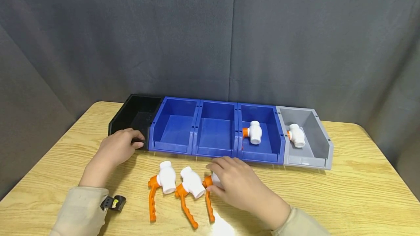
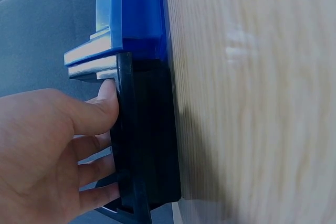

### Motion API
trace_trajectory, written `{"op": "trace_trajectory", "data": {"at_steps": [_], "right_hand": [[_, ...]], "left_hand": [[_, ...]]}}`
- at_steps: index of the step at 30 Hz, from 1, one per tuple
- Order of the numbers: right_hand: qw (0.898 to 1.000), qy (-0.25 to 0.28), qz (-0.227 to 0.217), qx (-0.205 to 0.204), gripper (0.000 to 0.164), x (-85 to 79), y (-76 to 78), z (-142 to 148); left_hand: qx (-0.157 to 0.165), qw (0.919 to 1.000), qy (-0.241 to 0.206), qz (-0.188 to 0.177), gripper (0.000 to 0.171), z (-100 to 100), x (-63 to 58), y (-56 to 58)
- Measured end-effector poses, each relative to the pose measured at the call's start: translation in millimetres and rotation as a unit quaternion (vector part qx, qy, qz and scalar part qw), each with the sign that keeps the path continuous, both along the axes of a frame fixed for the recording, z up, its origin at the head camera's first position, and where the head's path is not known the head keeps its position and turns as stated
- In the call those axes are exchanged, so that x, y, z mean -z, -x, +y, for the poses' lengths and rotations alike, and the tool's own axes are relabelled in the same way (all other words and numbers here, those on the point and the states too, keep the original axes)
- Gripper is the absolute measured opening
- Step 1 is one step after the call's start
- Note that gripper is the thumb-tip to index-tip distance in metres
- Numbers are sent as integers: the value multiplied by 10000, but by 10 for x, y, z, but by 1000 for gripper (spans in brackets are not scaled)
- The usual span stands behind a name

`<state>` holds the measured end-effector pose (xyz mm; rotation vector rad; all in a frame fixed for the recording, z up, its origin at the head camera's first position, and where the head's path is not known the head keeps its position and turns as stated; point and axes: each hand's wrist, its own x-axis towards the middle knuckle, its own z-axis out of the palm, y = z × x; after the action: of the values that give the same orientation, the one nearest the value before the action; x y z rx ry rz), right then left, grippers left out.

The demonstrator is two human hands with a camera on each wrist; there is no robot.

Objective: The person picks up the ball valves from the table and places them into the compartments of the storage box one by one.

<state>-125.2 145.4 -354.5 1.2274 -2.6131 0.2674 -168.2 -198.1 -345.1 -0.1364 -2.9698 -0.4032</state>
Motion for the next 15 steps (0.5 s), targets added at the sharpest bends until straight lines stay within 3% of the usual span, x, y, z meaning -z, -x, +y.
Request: {"op": "trace_trajectory", "data": {"at_steps": [15], "right_hand": [[9953,-451,-851,-75,63,-31,30,34]], "left_hand": [[0,10000,-34,-59,14,4,-12,7]]}}
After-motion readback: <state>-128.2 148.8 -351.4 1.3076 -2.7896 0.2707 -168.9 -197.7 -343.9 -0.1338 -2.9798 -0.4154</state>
